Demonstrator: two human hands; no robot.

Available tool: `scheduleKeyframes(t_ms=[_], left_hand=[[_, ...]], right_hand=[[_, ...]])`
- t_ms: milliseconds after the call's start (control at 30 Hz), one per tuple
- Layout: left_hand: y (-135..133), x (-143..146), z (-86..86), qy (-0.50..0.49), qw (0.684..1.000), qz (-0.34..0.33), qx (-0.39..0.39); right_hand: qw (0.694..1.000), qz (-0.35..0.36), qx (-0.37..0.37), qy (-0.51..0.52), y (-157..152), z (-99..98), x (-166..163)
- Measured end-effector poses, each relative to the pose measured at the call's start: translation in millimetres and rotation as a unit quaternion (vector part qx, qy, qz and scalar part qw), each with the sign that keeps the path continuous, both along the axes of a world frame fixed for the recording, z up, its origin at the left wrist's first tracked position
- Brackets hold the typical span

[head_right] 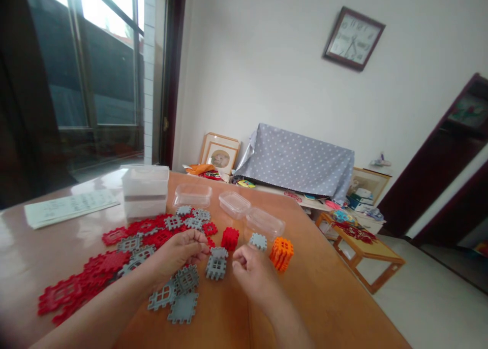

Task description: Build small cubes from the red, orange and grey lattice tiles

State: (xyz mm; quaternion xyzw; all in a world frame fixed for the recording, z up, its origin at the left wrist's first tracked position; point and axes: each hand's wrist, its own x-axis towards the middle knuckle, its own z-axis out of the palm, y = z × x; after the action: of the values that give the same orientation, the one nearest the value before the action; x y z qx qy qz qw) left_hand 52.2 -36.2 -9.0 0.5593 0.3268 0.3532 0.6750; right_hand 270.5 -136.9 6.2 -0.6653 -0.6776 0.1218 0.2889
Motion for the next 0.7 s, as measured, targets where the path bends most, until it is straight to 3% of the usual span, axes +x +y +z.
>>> scheduleKeyframes(t_ms=[300, 700], left_hand=[[6, -1, -2.5, 0.039, 0.998, 0.031, 0.046], [15, -1, -14.2, 0.043, 0.994, 0.047, 0.087]], right_hand=[[0.98, -0.001, -0.04, -0.195, 24, -11.6, -6], [0.974, -0.004, -0.022, -0.226, 33, -25.2, -13]])
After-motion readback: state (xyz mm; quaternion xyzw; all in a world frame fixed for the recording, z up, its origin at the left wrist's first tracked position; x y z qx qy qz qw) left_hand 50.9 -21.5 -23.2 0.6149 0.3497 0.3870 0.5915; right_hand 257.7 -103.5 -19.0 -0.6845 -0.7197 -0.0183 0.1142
